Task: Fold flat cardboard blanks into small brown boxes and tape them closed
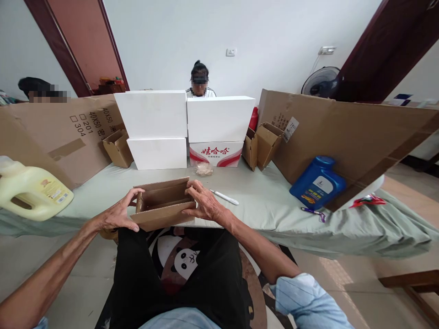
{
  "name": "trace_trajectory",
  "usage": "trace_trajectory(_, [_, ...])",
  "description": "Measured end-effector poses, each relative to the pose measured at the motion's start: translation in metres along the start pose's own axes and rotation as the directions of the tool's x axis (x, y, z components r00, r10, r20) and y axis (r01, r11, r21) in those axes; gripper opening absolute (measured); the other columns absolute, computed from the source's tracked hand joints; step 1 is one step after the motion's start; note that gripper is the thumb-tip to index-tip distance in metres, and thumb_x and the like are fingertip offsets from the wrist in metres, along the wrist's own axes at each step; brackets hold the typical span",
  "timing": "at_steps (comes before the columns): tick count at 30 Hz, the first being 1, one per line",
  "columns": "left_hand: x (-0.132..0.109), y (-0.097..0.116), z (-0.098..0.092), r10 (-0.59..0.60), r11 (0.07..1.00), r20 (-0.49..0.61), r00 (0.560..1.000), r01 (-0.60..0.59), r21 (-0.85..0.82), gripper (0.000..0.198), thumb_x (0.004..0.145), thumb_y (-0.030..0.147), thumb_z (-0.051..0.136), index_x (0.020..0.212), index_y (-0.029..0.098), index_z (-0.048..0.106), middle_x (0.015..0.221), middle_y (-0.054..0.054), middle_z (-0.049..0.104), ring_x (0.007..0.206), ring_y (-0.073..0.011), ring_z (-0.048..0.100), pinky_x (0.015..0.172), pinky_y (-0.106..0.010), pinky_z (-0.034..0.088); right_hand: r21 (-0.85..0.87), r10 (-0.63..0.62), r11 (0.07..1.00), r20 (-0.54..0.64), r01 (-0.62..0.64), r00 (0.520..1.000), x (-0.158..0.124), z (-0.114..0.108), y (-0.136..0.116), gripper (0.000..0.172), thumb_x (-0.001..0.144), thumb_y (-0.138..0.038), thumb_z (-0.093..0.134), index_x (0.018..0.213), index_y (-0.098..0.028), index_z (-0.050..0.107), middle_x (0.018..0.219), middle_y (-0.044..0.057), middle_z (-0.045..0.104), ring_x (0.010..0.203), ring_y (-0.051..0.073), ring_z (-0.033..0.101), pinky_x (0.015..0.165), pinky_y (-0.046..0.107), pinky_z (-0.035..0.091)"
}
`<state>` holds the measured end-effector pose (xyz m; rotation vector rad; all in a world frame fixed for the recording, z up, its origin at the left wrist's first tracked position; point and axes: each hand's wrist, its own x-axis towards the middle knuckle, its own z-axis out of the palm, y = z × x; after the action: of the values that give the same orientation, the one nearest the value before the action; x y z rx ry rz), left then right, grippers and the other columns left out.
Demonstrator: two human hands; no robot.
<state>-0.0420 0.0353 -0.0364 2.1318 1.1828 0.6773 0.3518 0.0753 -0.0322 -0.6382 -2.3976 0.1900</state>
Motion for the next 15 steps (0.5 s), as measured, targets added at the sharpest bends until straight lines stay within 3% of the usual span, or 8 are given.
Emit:
trace_trajectory(7, [0.006,-0.001,0.007,0.033,0.995,-0.128,0.991,-0.045,-0.094,0.109,0.062,0.051,0.100,0.147,0.032,0.033,0.138,-0.009,0.056,0.129,-0.0344,0.062,0.111,-0.057,0.055,0.037,0.053,0.998,-0.052,-0.052,0.997,-0.006,0.007,0.007,0.056,0.101,-0.064,0.072,0.136,-0.023,0.058,0.152,0.022,0.052,0.138,0.035,0.058,0.110,0.051,0.056])
trace_trajectory(11, [0.004,-0.003,0.010,0.014,0.994,-0.119,0.993,-0.027,-0.102,0.110,0.061,0.054,0.101,0.144,0.031,0.032,0.137,-0.010,0.054,0.129,-0.0344,0.060,0.109,-0.051,0.054,0.029,0.045,0.999,-0.083,-0.043,0.996,-0.006,0.010,0.008,0.057,0.102,-0.062,0.072,0.141,-0.023,0.056,0.156,0.022,0.050,0.142,0.036,0.057,0.113,0.053,0.056])
trace_trajectory(13, [0.003,-0.004,0.011,0.010,0.996,-0.106,0.994,-0.019,-0.084,0.112,0.062,0.054,0.100,0.147,0.031,0.032,0.140,-0.011,0.051,0.132,-0.0353,0.058,0.111,-0.051,0.053,0.031,0.030,0.999,-0.098,-0.027,0.995,-0.008,0.013,0.009,0.066,0.102,-0.060,0.072,0.152,-0.024,0.050,0.163,0.023,0.046,0.149,0.037,0.052,0.117,0.056,0.053])
trace_trajectory(15, [0.002,-0.006,0.012,0.009,0.998,-0.108,0.994,-0.016,-0.066,0.114,0.063,0.055,0.100,0.151,0.031,0.030,0.143,-0.012,0.049,0.135,-0.0363,0.057,0.113,-0.053,0.052,0.043,0.042,0.998,-0.127,-0.036,0.991,-0.013,0.017,0.011,0.085,0.100,-0.063,0.074,0.166,-0.027,0.035,0.172,0.024,0.036,0.156,0.038,0.046,0.120,0.059,0.052])
